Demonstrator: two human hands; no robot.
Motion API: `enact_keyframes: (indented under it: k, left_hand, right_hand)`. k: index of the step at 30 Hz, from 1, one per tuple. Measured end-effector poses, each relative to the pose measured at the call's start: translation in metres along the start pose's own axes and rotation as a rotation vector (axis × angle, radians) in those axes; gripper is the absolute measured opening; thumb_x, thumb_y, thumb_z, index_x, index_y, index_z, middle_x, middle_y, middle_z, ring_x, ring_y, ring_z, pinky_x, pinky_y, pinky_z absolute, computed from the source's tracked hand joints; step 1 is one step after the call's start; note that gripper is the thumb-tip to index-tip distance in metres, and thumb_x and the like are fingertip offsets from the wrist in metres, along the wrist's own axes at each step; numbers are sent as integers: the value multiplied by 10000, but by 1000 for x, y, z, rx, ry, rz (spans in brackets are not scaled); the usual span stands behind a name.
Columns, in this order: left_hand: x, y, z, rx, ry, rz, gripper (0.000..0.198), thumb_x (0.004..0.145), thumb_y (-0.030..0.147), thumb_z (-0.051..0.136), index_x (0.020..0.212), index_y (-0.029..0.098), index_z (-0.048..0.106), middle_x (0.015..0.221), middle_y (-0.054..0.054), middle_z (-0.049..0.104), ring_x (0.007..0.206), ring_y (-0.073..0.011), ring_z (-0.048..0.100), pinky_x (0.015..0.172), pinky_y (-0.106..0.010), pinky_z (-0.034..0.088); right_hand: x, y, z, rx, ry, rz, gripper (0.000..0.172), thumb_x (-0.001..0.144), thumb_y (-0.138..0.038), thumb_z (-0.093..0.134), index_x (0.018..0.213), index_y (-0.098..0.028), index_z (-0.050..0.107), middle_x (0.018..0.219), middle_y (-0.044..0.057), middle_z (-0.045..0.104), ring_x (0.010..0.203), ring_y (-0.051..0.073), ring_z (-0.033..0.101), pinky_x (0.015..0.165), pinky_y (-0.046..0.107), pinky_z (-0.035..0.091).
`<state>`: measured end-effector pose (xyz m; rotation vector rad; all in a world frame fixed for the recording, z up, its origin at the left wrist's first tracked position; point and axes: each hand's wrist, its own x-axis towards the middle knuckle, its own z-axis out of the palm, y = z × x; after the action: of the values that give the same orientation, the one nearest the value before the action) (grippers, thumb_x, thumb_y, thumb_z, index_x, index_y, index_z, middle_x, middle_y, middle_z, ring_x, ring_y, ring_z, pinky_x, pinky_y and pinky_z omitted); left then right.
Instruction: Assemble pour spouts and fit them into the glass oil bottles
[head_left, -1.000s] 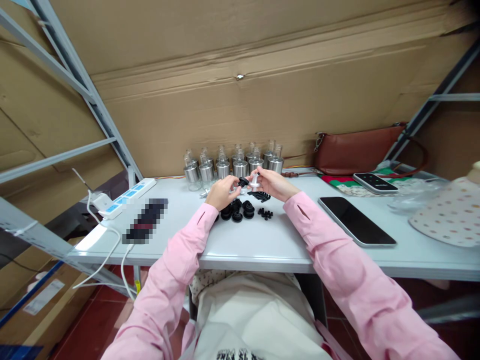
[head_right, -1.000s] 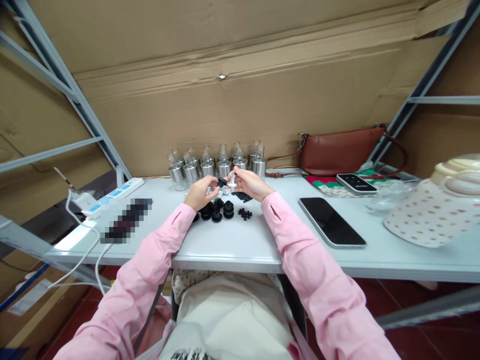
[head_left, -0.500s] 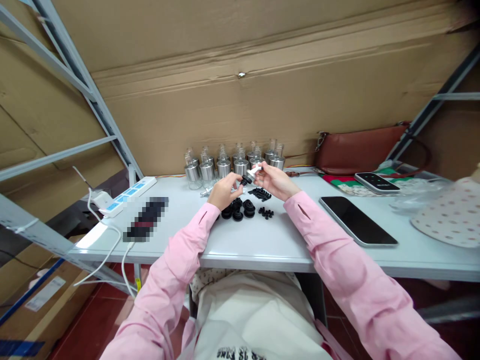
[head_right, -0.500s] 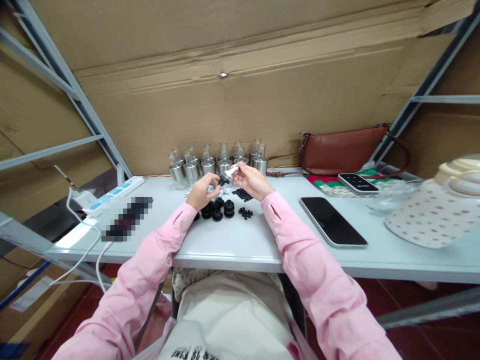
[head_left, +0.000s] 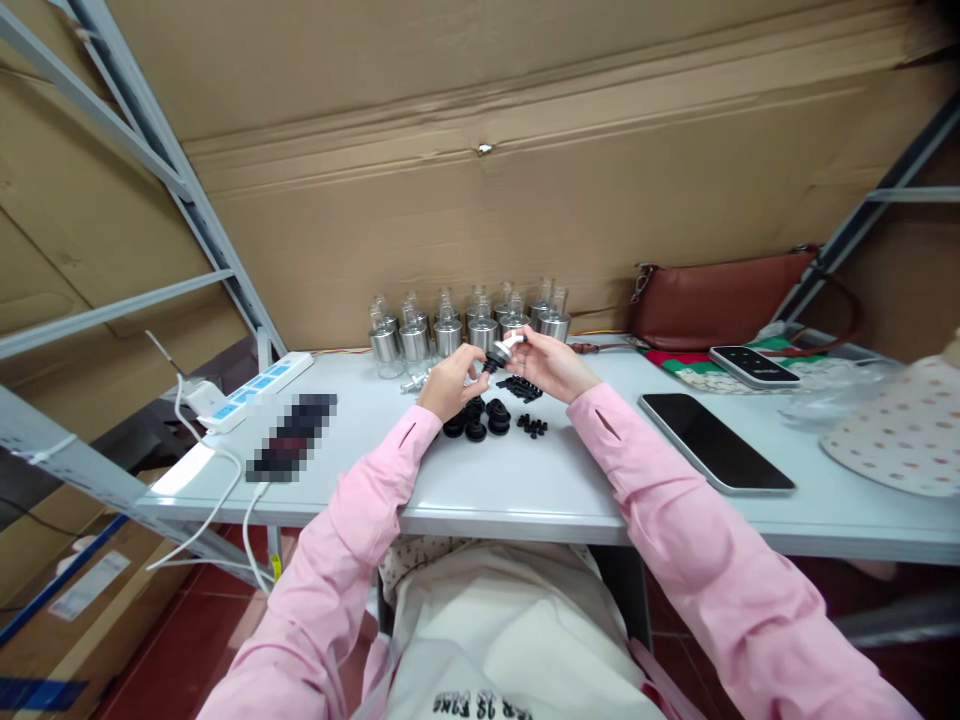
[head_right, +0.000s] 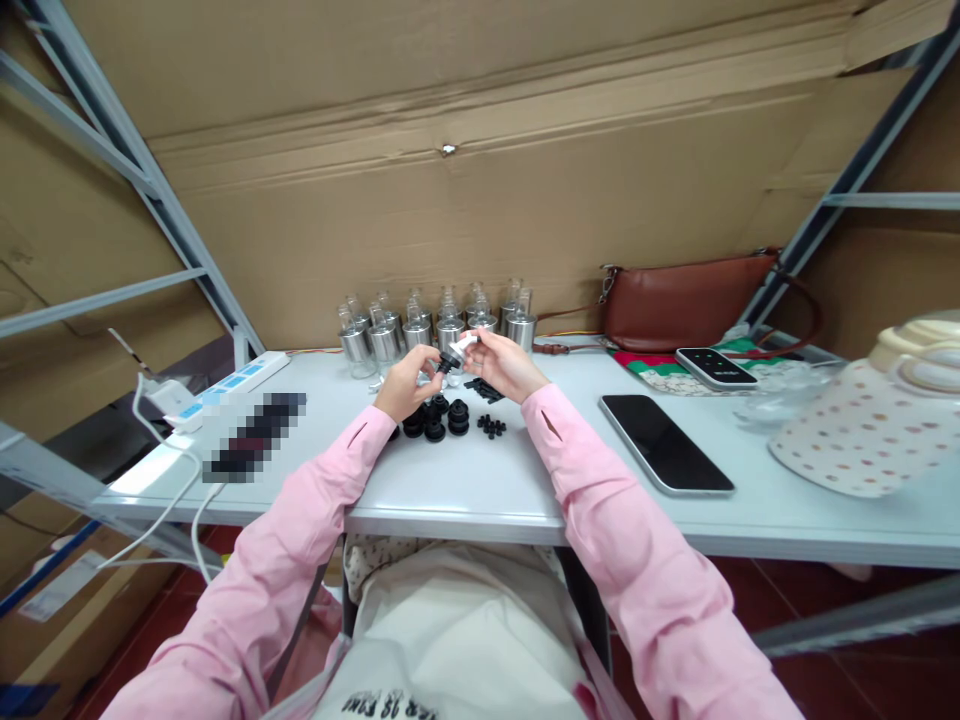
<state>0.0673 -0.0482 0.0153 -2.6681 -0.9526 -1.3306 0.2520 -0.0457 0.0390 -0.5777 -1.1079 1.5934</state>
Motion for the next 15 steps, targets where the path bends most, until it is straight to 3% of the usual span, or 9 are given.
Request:
enact_keyframes:
  k: [10,15]
  left_hand:
    - [0,0,1,-8,-4,-12,152,780,205,483,924,180,442,935,-25,547,657,-73,539,703,-212,457]
    - [1,6,-4,5,-3,-3,449,716,172,533,1142,200,394,1049,-37,552,681,-83,556,705,-218,472]
  right_hand:
    - [-1,0,2,-21,-16,25,217,839,-359,520,772,-170,603,626,-15,523,606,92,508,640,233,449]
    - [2,4,-1,-10,-37,40,225,850,-344,507,780,-155,608,634,-7,539,599,86,515,632,225,457]
